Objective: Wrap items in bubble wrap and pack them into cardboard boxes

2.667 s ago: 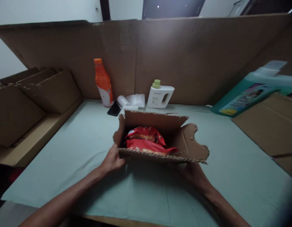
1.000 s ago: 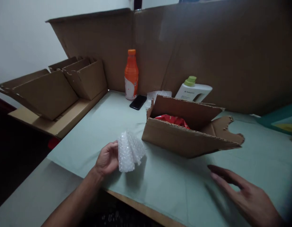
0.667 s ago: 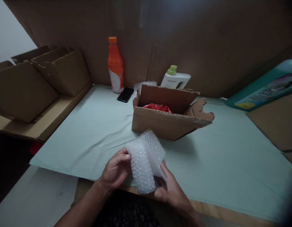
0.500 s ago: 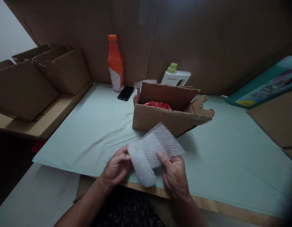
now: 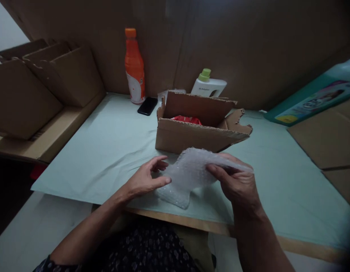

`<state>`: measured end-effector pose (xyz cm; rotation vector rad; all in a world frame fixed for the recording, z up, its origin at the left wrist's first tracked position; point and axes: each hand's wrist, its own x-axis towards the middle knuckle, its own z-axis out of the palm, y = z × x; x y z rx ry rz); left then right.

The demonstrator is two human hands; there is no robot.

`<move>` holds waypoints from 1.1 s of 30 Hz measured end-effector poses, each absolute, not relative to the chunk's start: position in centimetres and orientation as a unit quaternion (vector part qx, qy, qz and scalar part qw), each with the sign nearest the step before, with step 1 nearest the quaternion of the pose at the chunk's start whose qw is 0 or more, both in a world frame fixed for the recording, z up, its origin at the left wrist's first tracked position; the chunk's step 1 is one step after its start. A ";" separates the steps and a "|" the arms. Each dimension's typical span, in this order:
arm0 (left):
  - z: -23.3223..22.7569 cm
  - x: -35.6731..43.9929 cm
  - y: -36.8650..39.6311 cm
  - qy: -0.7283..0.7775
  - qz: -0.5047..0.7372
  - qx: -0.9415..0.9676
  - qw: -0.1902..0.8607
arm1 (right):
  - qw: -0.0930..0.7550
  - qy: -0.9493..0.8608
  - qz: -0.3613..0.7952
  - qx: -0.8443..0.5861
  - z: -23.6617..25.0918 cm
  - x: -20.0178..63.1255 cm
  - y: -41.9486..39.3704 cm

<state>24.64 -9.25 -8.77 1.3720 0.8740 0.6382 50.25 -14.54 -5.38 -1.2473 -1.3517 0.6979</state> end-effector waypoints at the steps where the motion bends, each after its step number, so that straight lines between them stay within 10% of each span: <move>1: -8.9 25.1 -9.4 0.368 0.259 0.618 0.645 | 0.547 -0.574 0.305 -0.528 -5.4 50.4 -14.2; 6: -10.4 25.9 -10.3 0.357 0.188 0.617 0.675 | 0.500 -0.581 0.281 -0.577 -7.9 50.7 -11.7; 12: -10.4 23.7 -8.9 0.492 0.206 0.719 0.446 | 0.320 -0.604 0.141 -0.716 -9.1 53.4 -12.9; 33: -10.2 30.3 8.9 0.461 0.380 0.722 0.349 | 0.443 -0.563 0.255 -0.649 -9.7 58.3 1.8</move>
